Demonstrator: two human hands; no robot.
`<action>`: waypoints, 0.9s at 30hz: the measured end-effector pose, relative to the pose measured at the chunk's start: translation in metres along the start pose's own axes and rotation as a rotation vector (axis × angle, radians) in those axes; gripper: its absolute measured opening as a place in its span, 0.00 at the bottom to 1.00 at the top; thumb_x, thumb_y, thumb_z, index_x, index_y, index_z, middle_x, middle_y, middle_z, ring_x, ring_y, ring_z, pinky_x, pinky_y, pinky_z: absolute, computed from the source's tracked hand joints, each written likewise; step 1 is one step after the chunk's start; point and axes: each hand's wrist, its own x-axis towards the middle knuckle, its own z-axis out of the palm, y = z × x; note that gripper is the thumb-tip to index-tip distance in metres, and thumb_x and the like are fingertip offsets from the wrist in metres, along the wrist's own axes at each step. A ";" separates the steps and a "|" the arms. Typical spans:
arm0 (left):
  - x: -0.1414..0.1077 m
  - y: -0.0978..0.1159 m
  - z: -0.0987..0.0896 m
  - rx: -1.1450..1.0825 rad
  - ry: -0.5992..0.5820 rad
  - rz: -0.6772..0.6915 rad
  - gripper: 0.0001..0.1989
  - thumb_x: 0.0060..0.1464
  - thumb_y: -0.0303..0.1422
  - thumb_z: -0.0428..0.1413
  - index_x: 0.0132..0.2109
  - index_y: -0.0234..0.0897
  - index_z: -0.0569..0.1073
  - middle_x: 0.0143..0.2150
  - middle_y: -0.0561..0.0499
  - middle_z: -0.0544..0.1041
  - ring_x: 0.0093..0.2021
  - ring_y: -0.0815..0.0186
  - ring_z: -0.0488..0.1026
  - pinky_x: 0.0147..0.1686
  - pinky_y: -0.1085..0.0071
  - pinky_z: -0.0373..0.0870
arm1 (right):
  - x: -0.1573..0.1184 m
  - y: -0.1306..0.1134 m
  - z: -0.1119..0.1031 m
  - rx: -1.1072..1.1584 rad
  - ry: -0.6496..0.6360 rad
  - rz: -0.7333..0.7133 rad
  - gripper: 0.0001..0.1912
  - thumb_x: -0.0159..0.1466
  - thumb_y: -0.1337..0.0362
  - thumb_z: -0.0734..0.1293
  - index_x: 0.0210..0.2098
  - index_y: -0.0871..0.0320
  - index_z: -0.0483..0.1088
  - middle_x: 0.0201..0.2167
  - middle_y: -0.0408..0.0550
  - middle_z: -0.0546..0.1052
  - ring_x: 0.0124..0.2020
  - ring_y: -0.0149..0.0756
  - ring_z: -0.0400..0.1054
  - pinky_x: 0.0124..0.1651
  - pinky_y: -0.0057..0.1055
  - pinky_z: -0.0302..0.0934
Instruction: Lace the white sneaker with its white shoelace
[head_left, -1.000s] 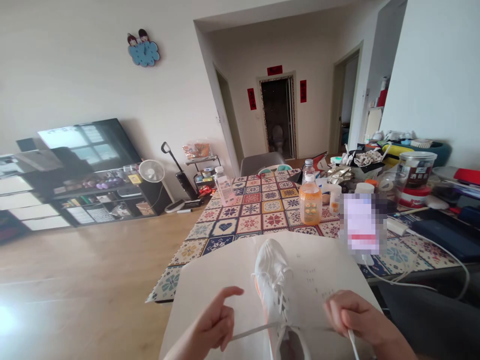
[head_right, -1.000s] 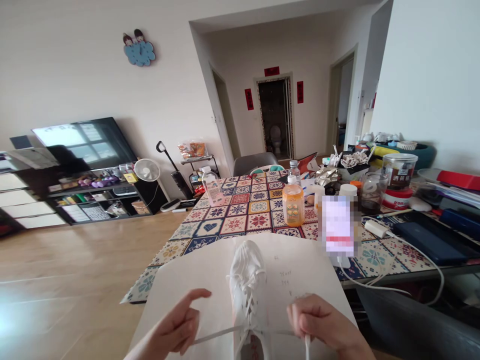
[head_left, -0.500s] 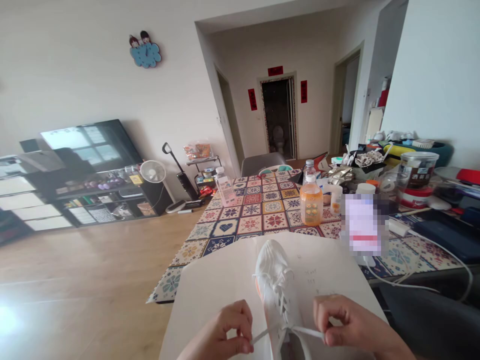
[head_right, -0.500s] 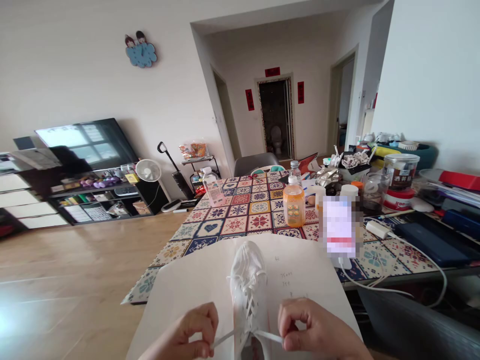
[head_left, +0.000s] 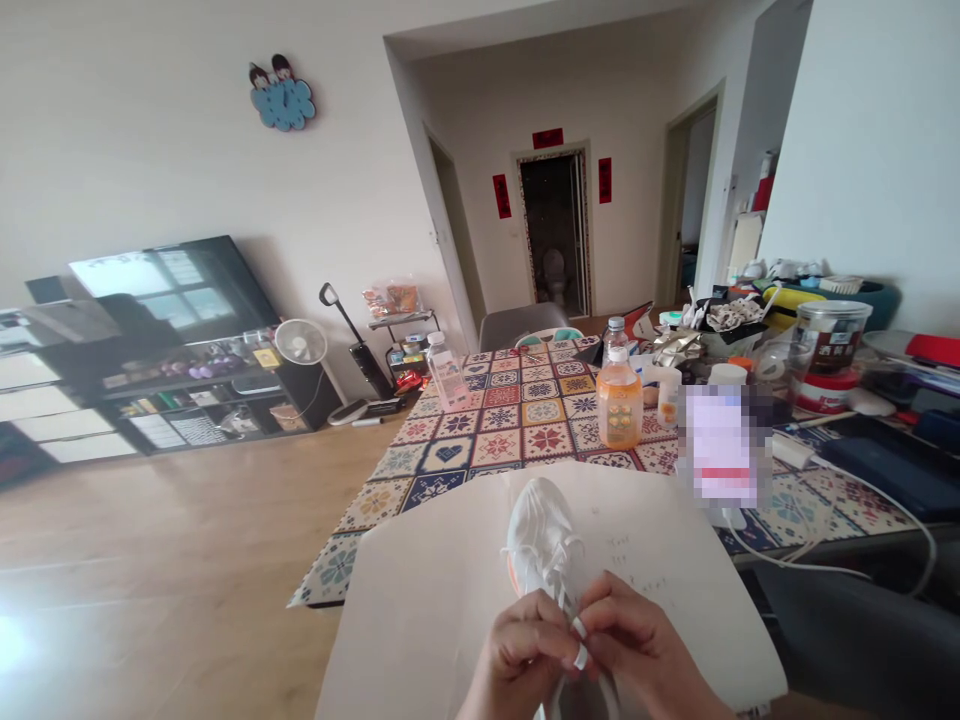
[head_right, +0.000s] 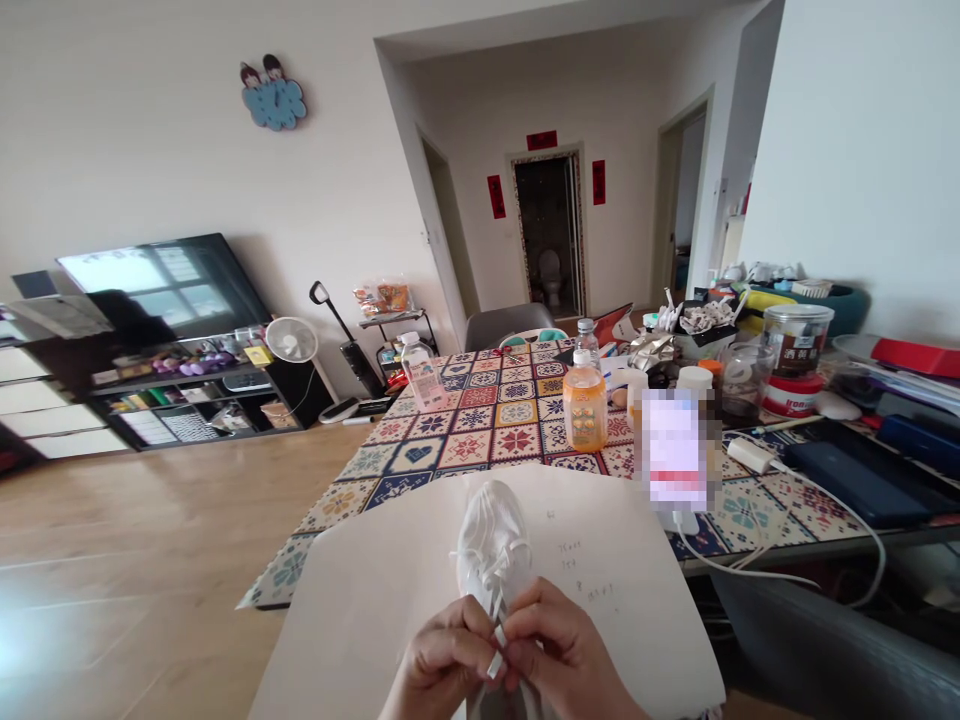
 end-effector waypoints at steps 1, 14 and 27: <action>-0.001 -0.002 0.000 0.010 0.009 -0.003 0.06 0.59 0.37 0.65 0.35 0.45 0.86 0.30 0.50 0.74 0.29 0.65 0.79 0.32 0.71 0.74 | -0.001 0.000 0.000 -0.063 -0.003 -0.032 0.17 0.69 0.49 0.69 0.32 0.54 0.79 0.29 0.43 0.72 0.29 0.33 0.72 0.34 0.27 0.68; -0.001 -0.002 -0.002 0.332 0.196 0.050 0.16 0.53 0.48 0.66 0.31 0.39 0.81 0.24 0.53 0.76 0.25 0.69 0.71 0.28 0.76 0.67 | 0.003 -0.014 0.000 -0.331 -0.043 -0.205 0.19 0.72 0.47 0.62 0.35 0.53 0.74 0.27 0.45 0.78 0.29 0.34 0.73 0.34 0.25 0.68; -0.008 -0.005 -0.002 0.347 0.116 0.005 0.11 0.57 0.38 0.66 0.31 0.38 0.75 0.26 0.54 0.75 0.26 0.69 0.71 0.31 0.76 0.68 | -0.007 -0.005 0.000 -0.376 0.012 -0.205 0.10 0.74 0.57 0.62 0.38 0.51 0.70 0.28 0.42 0.76 0.29 0.32 0.72 0.35 0.23 0.66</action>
